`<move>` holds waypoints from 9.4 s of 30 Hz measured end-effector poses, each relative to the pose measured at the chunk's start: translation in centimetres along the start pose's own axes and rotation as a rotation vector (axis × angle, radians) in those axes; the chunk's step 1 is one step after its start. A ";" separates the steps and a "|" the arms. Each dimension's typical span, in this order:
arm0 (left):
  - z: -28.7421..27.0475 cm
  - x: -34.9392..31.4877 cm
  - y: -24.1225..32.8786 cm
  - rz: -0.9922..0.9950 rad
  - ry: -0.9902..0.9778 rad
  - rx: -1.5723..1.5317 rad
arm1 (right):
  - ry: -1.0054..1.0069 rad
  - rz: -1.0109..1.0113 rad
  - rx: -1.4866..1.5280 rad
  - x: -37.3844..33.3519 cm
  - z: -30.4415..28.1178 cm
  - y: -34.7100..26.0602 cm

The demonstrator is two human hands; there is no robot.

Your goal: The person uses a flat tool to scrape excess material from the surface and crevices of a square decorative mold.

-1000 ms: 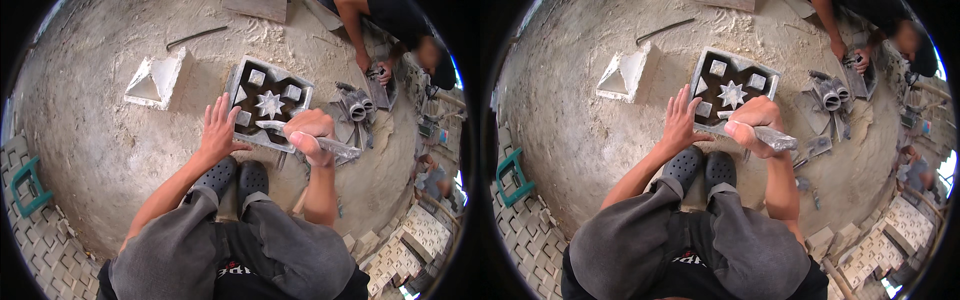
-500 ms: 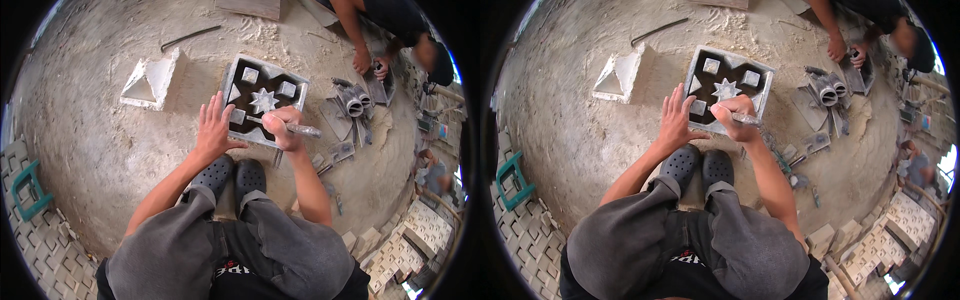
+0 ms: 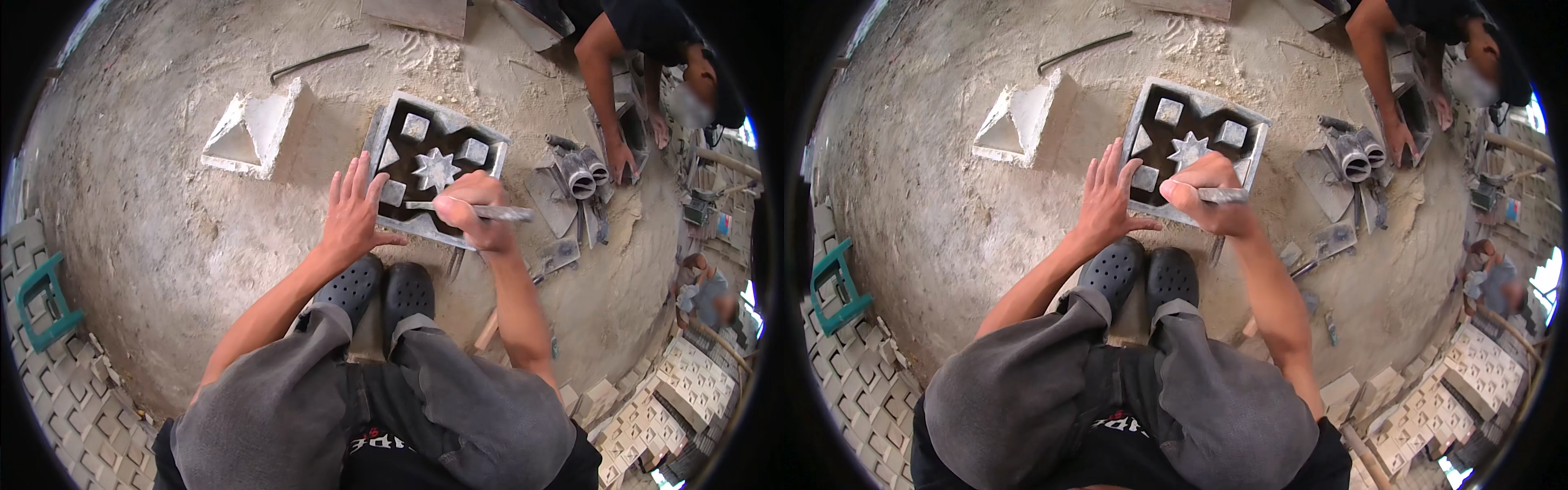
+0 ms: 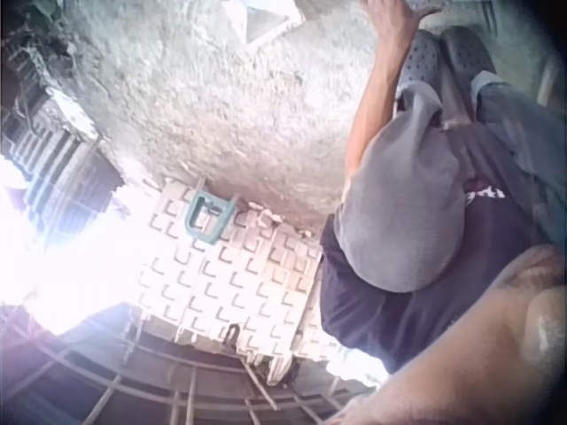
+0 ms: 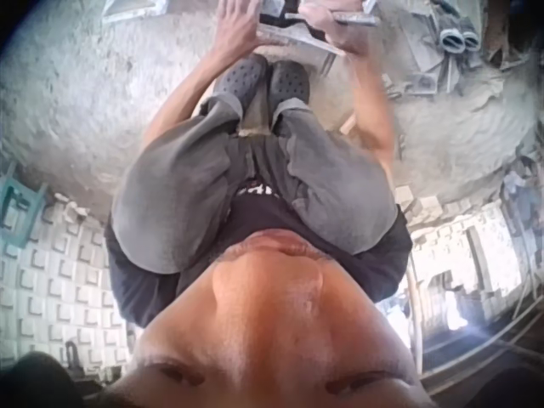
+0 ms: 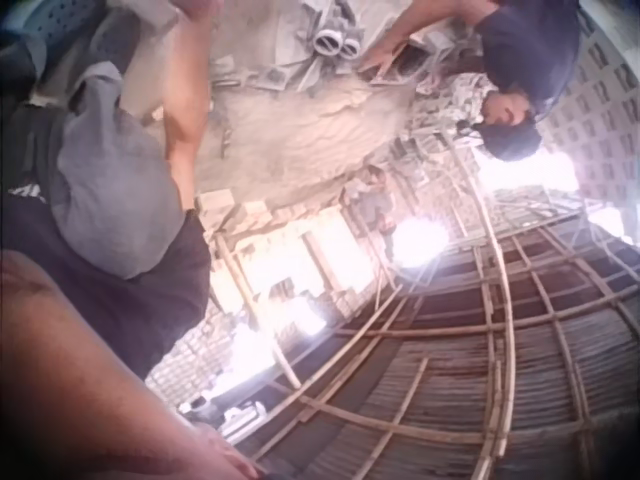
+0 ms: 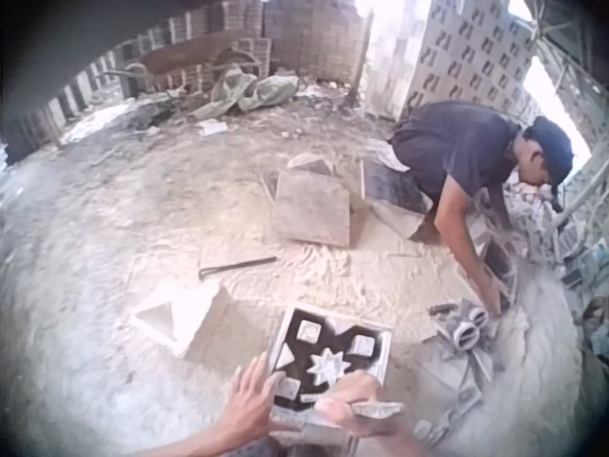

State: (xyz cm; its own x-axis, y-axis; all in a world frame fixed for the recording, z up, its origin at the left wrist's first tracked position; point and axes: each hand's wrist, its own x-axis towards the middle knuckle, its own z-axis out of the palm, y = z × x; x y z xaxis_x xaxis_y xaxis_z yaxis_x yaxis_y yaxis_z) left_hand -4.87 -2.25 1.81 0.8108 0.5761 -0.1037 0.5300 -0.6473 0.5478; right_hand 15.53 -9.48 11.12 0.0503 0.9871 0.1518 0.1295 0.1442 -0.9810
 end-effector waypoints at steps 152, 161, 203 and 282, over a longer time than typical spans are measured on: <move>2.1 0.5 -0.2 -0.010 0.245 -0.135 | 0.526 -0.197 0.396 1.0 1.4 -4.2; 2.8 -0.2 0.0 0.030 0.320 -0.030 | 0.099 -0.308 -0.021 3.2 -0.4 -7.3; 4.8 -0.7 -1.3 0.036 0.269 0.048 | 0.091 -0.146 -0.052 4.1 4.3 -2.0; -1.6 4.6 2.0 0.237 -0.369 0.436 | 0.789 -0.062 0.069 -2.8 4.4 -3.8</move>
State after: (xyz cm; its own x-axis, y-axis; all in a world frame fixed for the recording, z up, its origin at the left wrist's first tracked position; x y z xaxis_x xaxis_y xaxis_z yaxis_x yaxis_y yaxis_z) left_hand -0.44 -0.10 3.79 0.9100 0.2315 -0.3440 0.3148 -0.9257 0.2098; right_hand 10.49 -12.50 13.93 0.7354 0.6405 0.2214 0.0948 0.2263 -0.9694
